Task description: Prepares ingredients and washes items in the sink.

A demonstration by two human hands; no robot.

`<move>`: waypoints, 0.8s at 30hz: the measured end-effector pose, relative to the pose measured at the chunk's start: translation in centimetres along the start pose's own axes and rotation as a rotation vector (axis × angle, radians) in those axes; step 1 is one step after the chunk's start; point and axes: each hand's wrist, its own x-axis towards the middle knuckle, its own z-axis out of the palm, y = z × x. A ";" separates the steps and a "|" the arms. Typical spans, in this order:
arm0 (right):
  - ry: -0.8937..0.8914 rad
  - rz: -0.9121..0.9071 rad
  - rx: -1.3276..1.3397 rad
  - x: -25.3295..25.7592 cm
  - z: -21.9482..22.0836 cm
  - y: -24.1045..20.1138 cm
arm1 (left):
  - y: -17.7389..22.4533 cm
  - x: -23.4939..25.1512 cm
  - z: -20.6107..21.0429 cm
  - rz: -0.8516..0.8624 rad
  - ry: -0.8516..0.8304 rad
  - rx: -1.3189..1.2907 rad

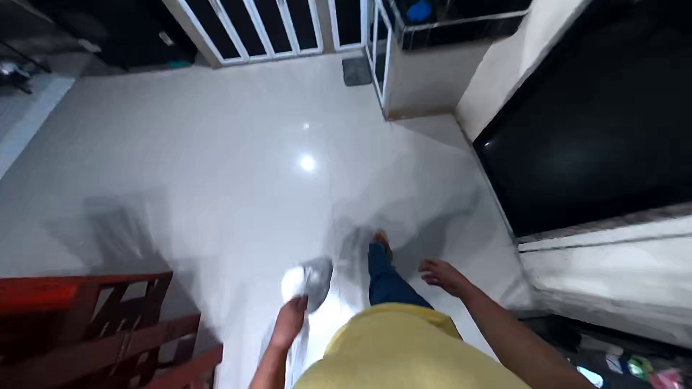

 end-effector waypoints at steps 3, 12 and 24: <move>-0.256 -0.092 0.195 7.1 2.9 -12.1 | 11.1 4.5 -6.8 0.137 0.079 -0.298; -0.856 -0.214 0.730 19.7 8.3 -46.1 | 35.5 19.0 -23.6 0.789 0.038 -0.263; -0.838 -0.517 0.889 37.4 10.2 -77.7 | 57.4 51.0 -43.9 1.200 0.220 -0.110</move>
